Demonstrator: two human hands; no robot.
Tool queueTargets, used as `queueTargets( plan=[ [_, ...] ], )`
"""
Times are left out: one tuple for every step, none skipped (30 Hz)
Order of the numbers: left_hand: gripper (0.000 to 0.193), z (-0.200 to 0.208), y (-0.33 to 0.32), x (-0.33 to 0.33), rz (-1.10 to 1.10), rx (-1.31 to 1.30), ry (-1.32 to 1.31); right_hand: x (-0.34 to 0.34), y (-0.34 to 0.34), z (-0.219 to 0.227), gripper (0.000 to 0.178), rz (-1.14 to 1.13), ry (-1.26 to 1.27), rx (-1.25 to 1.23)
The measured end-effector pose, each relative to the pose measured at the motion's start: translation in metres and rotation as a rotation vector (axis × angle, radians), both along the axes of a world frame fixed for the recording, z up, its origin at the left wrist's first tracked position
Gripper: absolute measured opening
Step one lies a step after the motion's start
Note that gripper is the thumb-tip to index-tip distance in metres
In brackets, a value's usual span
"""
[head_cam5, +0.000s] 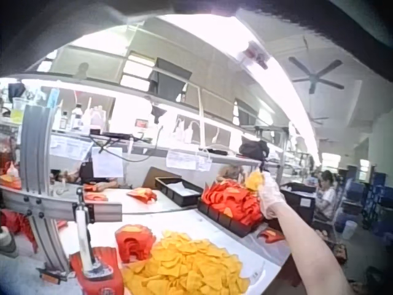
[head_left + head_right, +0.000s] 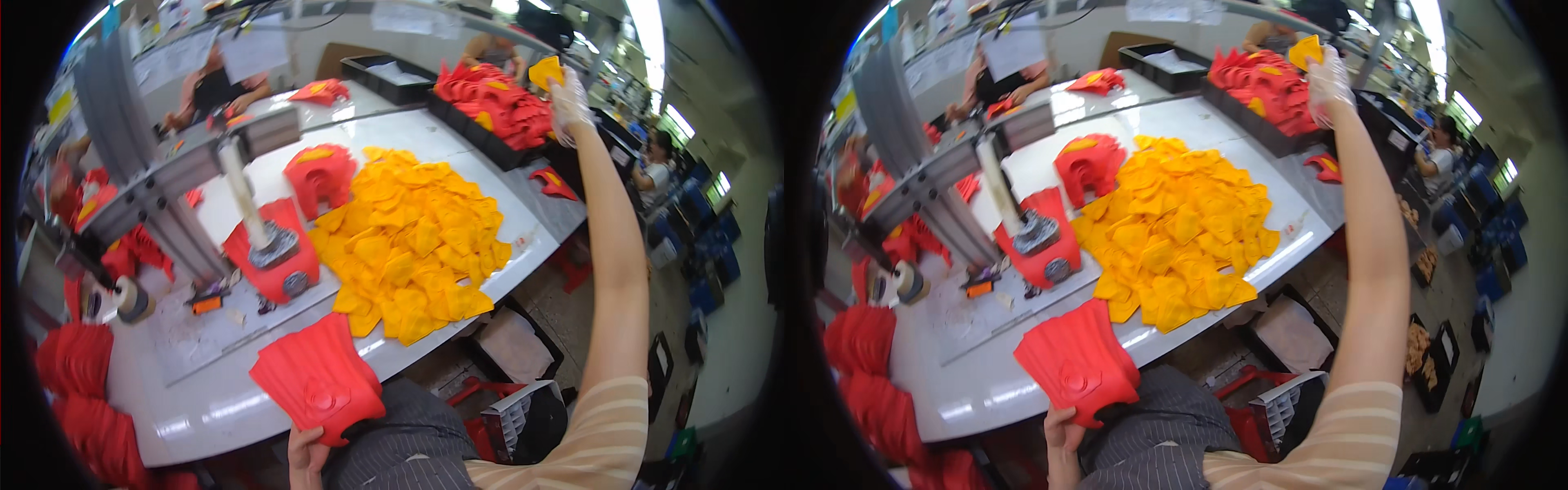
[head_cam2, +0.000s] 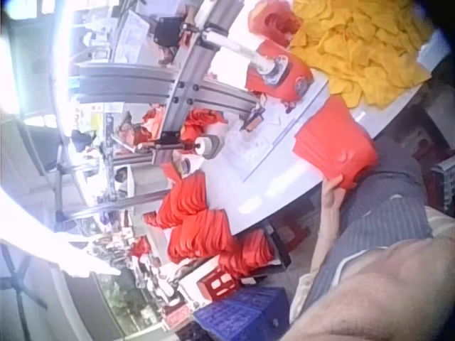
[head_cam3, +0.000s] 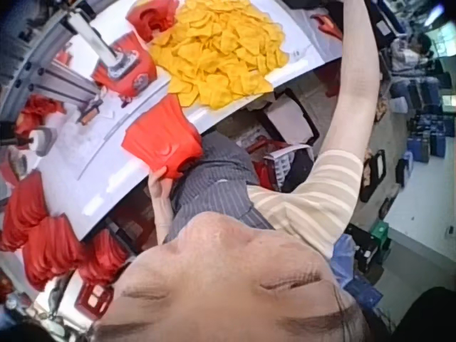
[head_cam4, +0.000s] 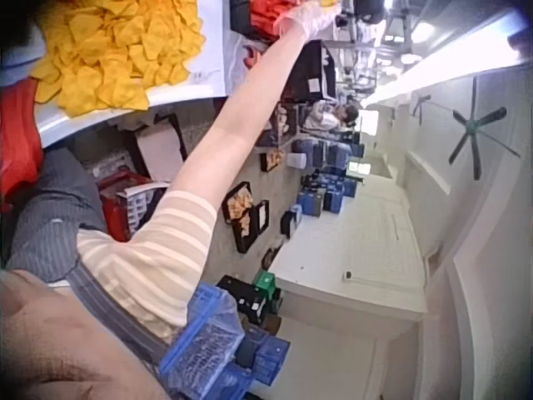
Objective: The person applies glue from a bottle onto red fabric components, attaches yellow patches onto them by hand, and presses the assembled pieces using a press machine.
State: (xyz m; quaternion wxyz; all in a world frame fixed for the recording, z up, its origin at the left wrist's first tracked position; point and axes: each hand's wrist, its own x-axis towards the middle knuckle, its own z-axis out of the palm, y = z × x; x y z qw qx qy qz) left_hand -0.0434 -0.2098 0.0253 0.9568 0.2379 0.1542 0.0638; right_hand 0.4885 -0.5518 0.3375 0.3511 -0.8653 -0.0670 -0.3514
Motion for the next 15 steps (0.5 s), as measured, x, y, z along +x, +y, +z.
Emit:
queueTargets(
  plan=[
    [0.079,0.004,0.001,-0.002,0.020,-0.013,0.009,-0.030,0.026,-0.009,0.043,0.160,-0.009,0.005],
    [0.079,0.003,0.004,0.001,-0.027,-0.015,0.013,-0.025,0.007,-0.019,0.043,0.234,-0.060,-0.092],
    [0.079,-0.001,0.007,0.000,-0.034,-0.013,0.034,-0.045,0.032,-0.035,0.039,0.332,0.039,-0.038],
    [0.074,-0.005,0.010,-0.001,-0.011,-0.048,-0.002,-0.078,0.053,-0.050,0.035,0.430,0.136,0.012],
    [0.074,-0.006,0.013,0.002,0.022,-0.051,0.007,-0.100,0.060,-0.064,0.032,0.472,0.236,0.044],
    [0.074,-0.007,0.014,0.002,-0.011,-0.057,0.012,-0.121,0.064,-0.078,0.030,0.511,0.338,0.073],
    [0.074,-0.007,0.014,-0.001,-0.025,-0.058,0.025,-0.142,0.081,-0.099,0.026,0.679,0.305,0.102],
    [0.076,-0.007,0.014,-0.002,-0.016,-0.066,0.030,-0.162,0.091,-0.112,0.027,0.700,0.365,0.097],
    [0.076,-0.007,0.013,-0.005,0.022,-0.066,0.045,-0.181,0.107,-0.127,0.027,0.775,0.462,0.100],
    [0.077,-0.006,0.013,-0.003,0.006,-0.045,0.044,-0.193,0.106,-0.148,0.028,0.813,0.521,0.151],
    [0.079,-0.006,0.011,-0.003,0.008,-0.017,0.056,-0.210,0.118,-0.166,0.029,0.859,0.593,0.222],
    [0.079,-0.004,0.009,-0.002,0.021,-0.025,0.068,-0.230,0.130,-0.179,0.031,0.892,0.664,0.291],
    [0.079,-0.002,0.008,0.000,0.033,-0.024,0.064,-0.247,0.141,-0.192,0.034,0.933,0.747,0.369],
    [0.079,-0.001,0.009,0.003,0.037,-0.025,0.060,-0.261,0.150,-0.203,0.037,0.963,0.832,0.447],
    [0.076,0.001,0.010,0.004,0.025,-0.051,0.025,-0.272,0.158,-0.213,0.037,0.976,0.912,0.487]
  ],
)
